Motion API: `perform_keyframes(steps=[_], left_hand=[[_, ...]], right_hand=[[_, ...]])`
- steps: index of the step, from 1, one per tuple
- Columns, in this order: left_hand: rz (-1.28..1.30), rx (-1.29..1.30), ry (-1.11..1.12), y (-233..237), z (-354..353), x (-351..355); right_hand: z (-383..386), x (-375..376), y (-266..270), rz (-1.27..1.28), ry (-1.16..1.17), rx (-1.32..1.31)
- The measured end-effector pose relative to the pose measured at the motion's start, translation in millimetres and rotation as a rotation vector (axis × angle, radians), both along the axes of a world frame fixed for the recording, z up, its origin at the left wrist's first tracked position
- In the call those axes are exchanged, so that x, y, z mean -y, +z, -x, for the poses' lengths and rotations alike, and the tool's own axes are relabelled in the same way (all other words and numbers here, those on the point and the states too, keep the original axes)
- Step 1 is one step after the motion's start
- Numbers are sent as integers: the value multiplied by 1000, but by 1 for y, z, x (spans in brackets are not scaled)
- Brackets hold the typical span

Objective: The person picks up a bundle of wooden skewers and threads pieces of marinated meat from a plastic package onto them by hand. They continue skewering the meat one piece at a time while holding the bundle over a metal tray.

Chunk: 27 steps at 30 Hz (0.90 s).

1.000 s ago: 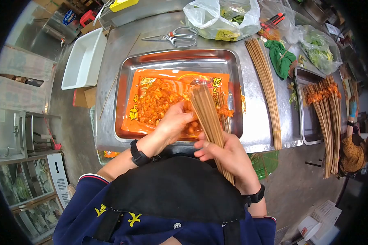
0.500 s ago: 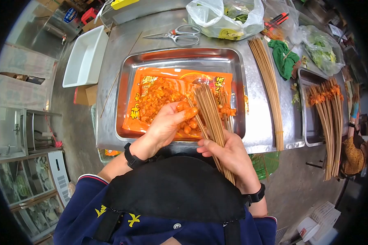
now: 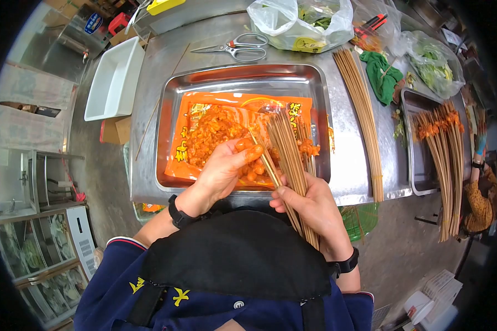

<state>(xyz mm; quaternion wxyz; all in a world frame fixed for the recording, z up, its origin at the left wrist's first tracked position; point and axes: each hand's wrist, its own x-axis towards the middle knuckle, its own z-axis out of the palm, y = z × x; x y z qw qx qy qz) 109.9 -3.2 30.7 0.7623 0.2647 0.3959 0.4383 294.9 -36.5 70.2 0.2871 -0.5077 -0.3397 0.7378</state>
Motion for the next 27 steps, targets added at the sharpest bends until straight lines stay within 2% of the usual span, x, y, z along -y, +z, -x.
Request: perform_keyframes(steps=[9,11,18,27], left_hand=[[12,-2,-46,6,4,2],[-16,-6,32,8,1,3],[-45,27,89,6,3,0],[-46,-116,24,2,3,-3]], right_hand=[[0,-2,4,-5,55,96],[0,-3,4,-1,70,111],[-3,-2,5,17,91,113],[-2,-3,3,36,87,116]])
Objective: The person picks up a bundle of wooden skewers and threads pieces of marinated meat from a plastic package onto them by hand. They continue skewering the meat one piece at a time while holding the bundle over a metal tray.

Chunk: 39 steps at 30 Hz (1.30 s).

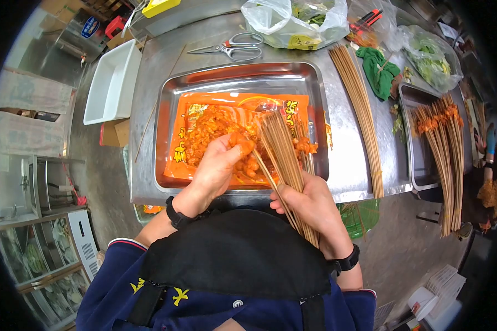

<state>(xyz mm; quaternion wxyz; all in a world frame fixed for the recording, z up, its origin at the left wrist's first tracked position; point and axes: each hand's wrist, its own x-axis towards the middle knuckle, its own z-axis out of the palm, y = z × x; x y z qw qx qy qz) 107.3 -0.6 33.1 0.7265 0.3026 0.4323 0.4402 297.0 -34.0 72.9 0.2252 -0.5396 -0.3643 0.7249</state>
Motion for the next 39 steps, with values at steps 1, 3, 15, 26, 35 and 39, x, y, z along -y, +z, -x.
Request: perform_keyframes(steps=[1,3,15,26,35,39], left_hand=[[-25,-24,20,0,0,1],[-50,-49,39,-1,-1,2],[-269,-665,6,-15,60,-4],[-682,-1376,-458,-20,5,3],[-803,-1408,-515,-10,17,3],[-108,-672,-134,-9,23,-7]], right_hand=[[0,1,2,6,-33,-18],[0,2,2,10,-66,-36],[-14,6,-6,15,-158,-102],[-12,3,-6,8,-93,-89],[-12,1,-7,-14,-44,-70],[-8,2,-8,-2,-13,-76]])
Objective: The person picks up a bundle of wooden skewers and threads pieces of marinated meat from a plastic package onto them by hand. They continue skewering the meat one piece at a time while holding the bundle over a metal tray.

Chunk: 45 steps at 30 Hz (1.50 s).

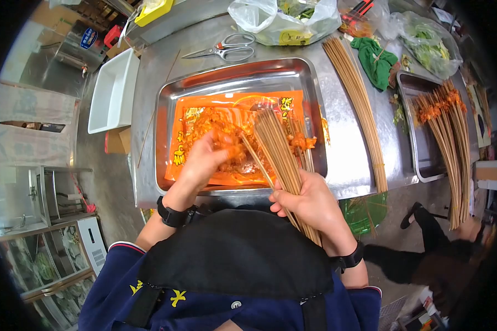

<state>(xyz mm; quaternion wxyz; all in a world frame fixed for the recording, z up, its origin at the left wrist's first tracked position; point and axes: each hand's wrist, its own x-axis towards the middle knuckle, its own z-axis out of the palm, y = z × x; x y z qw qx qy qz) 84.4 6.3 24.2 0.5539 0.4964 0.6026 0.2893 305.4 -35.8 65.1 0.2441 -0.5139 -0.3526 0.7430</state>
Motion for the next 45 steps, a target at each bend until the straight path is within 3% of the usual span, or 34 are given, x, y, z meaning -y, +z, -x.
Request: perform_keyframes(steps=[1,2,6,8,21,27,38,45], left_hand=[[22,435,192,-3,2,-2],[60,548,223,-3,3,-5],[129,750,135,1,5,-7],[105,817,273,7,-4,-5],[78,898,254,12,-4,1],[25,766,240,6,-6,3],[175,921,201,7,-7,5],[242,887,149,1,-10,11]], right_hand=[[2,0,1,-4,2,0],[3,0,2,6,21,-5],[4,1,2,7,47,-10],[5,1,2,6,46,-8],[4,2,4,2,44,-1],[4,2,3,-9,43,-8],[6,3,1,-12,29,-20],[6,1,0,-48,8,12]])
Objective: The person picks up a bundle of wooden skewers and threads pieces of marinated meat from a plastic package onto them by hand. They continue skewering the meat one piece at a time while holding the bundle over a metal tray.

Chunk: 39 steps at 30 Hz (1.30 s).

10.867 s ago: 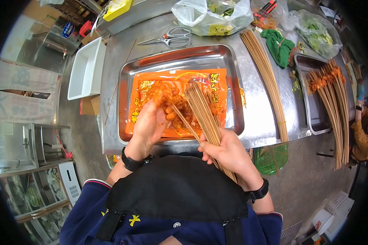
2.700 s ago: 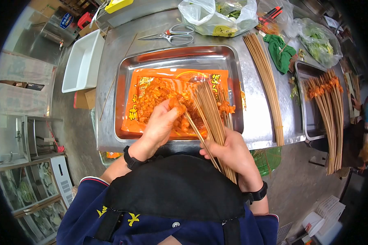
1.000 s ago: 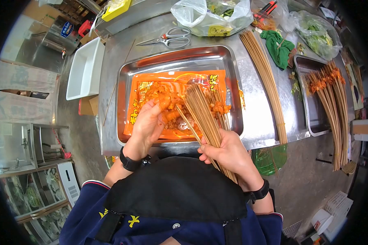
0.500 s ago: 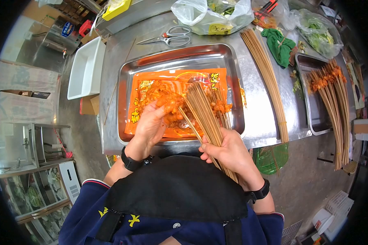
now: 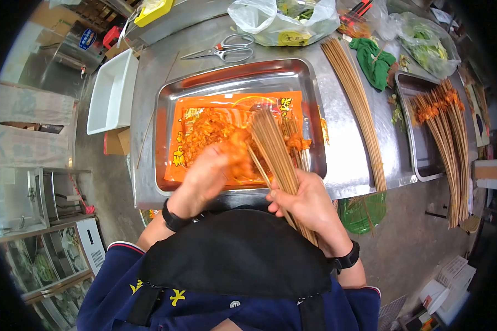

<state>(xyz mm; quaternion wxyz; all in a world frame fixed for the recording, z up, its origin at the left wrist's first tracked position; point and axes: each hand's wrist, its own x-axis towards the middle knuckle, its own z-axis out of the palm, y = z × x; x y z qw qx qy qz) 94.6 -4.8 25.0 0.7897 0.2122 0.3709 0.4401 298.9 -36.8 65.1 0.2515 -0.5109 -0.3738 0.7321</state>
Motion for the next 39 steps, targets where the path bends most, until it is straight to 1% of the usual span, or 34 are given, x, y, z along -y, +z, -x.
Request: perform_keyframes(steps=[2,3,4,6,7,8,10,11,12,14,17,20,27,29,34,36,38,39], left_hand=[[-22,-15,-144,-4,-10,10],[-79,-11,-51,2,-10,5],[-83,-14,-46,4,-6,2],[-64,-264,-54,4,0,-3],[-85,-306,-107,-1,2,0],[-83,-302,-119,-2,2,0],[-111,-287,66,2,3,-6],[-82,-258,173,9,-4,-8],[-82,-258,180,8,-5,-10],[-45,-84,138,3,-4,-12],[-62,-43,100,-6,-4,-13],[-73,-89,103,0,-6,-12],[12,-61,186,-1,-16,-3],[-65,-9,116,-2,-14,0],[-60,-38,123,-1,-18,5],[-60,-46,40,-3,-22,7],[-40,-12,25,-2,-27,9],[-1,-42,32,3,-30,9]], right_hand=[[-1,1,0,-16,-21,26],[-2,3,-1,-19,-28,26],[-2,2,-1,-25,-30,23],[-2,-3,1,-33,-31,3],[-4,0,1,-24,-49,-21],[-4,2,0,-20,-61,-17],[-3,0,1,-4,-49,-40],[-3,-1,3,2,-30,-50],[-2,-2,3,1,-23,-50],[-2,-1,3,0,-23,-49],[-2,-1,3,7,-11,-28],[-2,0,2,8,0,-12],[-1,0,0,0,-22,-4],[0,-1,1,-9,-28,-13],[0,-3,-1,-18,-49,-17],[-1,-4,0,-10,-63,-7],[-2,-5,1,-31,-75,-24],[-3,-5,1,-33,-77,-23]])
